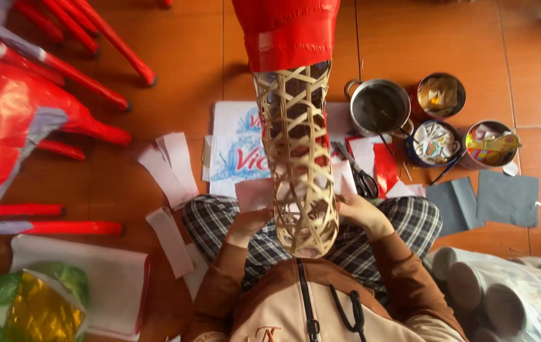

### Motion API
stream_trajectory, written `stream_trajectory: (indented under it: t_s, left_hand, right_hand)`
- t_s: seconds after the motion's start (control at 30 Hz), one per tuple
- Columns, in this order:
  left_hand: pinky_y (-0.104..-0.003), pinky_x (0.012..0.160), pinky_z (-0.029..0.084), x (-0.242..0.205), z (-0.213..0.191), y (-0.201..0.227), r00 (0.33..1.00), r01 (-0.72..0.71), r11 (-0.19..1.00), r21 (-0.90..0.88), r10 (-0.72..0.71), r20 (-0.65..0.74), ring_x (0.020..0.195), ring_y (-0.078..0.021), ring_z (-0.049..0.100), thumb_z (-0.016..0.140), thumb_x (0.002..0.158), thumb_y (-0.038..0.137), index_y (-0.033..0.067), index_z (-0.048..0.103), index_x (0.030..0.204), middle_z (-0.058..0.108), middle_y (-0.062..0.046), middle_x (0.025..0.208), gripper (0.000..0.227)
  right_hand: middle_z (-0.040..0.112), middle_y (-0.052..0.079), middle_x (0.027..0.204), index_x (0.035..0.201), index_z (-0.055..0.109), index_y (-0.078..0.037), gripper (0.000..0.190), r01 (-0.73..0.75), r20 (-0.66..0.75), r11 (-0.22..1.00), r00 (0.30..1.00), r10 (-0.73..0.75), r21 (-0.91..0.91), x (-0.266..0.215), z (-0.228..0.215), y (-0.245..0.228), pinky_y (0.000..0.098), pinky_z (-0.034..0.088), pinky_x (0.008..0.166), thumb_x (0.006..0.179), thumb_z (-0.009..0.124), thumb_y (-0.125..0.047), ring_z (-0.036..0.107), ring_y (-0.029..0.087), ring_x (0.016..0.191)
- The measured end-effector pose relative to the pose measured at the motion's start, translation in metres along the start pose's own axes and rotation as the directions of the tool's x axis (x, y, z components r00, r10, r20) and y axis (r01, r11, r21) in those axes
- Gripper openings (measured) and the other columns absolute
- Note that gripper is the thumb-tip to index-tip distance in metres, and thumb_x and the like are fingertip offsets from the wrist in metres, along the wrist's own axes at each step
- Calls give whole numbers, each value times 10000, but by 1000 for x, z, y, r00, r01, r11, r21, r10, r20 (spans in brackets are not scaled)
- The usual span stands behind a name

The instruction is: Applying paper strips to a bamboo frame to create a decorative figure

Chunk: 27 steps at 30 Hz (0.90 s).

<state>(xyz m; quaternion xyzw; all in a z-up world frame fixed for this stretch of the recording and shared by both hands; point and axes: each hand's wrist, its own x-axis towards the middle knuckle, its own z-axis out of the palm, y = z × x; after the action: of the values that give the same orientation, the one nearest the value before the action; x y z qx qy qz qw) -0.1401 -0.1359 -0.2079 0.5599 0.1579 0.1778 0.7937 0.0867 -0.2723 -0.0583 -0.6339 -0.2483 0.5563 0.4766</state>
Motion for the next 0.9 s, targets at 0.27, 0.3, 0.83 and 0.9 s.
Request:
stream_trajectory:
  t_s: [0.27, 0.3, 0.83, 0.9]
  left_hand:
    - [-450, 1151, 310, -56, 42, 39, 982, 131, 791, -597, -184, -29, 1321, -213, 499, 630, 941, 358, 82, 445, 1473, 486, -101, 1489, 627]
    - [-450, 1151, 310, -54, 55, 58, 981, 135, 789, -599, -190, -29, 1321, -213, 499, 630, 941, 358, 82, 445, 1473, 486, -101, 1489, 627]
    - [-286, 650, 503, -51, 74, 82, 819, -35, 900, -435, -224, -529, 725, -150, 578, 664, 962, 256, 5, 685, 946, 589, -70, 811, 252]
    - [-258, 612, 487, -59, 67, 63, 807, 10, 903, -429, -261, -530, 696, -134, 554, 623, 989, 271, 9, 679, 942, 558, -43, 775, 272]
  right_hand:
    - [629, 215, 920, 1117, 591, 127, 425, 126, -431, 760, 876, 216, 638, -31, 52, 26, 523, 550, 746, 897, 741, -204, 662, 332, 811]
    - [629, 215, 920, 1117, 591, 127, 425, 123, -431, 759, 875, 222, 640, -35, 55, 27, 523, 550, 746, 897, 741, -204, 662, 332, 811]
    - [658, 331, 946, 1047, 625, 89, 446, 129, -370, 567, 868, 333, 814, -56, 72, 35, 683, 530, 790, 907, 675, -331, 687, 482, 877]
    - [658, 321, 929, 1029, 624, 92, 431, 137, -382, 586, 868, 318, 799, -59, 72, 28, 668, 536, 782, 907, 675, -318, 688, 470, 860]
